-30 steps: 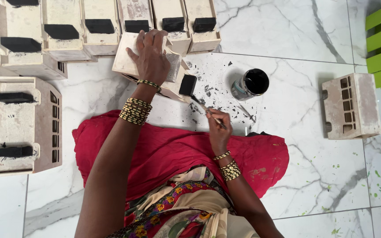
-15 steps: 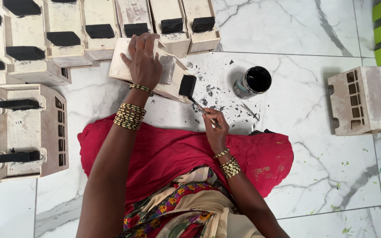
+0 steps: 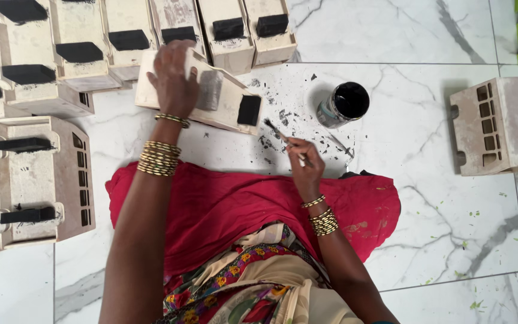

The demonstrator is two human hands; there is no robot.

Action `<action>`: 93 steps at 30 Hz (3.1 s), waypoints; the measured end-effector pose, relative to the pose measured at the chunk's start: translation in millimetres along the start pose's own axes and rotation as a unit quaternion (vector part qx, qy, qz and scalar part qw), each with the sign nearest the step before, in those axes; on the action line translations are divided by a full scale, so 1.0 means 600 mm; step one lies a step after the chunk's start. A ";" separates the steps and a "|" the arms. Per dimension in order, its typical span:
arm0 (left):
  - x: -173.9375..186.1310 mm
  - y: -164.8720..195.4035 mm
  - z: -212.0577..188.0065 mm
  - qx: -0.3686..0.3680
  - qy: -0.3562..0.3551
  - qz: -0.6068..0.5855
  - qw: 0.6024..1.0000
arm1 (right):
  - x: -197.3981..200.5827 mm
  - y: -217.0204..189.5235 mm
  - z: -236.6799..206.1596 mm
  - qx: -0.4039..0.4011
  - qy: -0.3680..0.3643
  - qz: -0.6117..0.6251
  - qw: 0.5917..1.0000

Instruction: The person sits on the floor and paints black paint onto raised surfaces of small wooden model structures using a brush, dipping the brush into a paint can. They rotate and reposition each model to reach different faces, then set finished models aside with other completed ones.

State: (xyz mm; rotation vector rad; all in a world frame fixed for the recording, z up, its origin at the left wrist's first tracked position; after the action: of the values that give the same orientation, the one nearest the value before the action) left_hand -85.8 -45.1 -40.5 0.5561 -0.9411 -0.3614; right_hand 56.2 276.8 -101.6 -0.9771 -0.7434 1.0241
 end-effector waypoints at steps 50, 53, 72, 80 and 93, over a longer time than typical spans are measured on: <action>-0.038 -0.184 -0.210 0.335 -0.025 -0.454 0.826 | -0.080 -0.073 0.124 0.097 -0.118 -0.100 0.983; -0.035 -0.186 -0.211 0.356 -0.033 -0.436 0.826 | -0.105 -0.060 0.128 0.088 -0.131 -0.134 0.978; -0.040 -0.180 -0.204 0.349 -0.025 -0.451 0.821 | -0.087 -0.019 0.168 -0.027 -0.090 -0.088 0.992; -0.046 -0.183 -0.220 0.409 -0.027 -0.438 0.800 | 0.020 -0.039 0.129 -0.074 -0.079 -0.083 0.991; -0.056 -0.202 -0.201 0.431 -0.023 -0.265 0.862 | -0.071 -0.048 0.142 0.008 -0.198 -0.049 0.979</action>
State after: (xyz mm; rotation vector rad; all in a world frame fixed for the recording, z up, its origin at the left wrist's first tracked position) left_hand -9.8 -90.1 -190.5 1.6586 -0.9621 -0.4355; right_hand -22.6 257.5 -44.2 -0.7197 -1.0980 1.1508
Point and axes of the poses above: each hand's wrist, its own z-axis towards the middle knuckle, its own x-axis out of the back of the hand, y = z × x, the point moved 4 cm from there along z, towards the middle knuckle, and after that the axes turned 13 degrees about y, right-handed, at the moved point
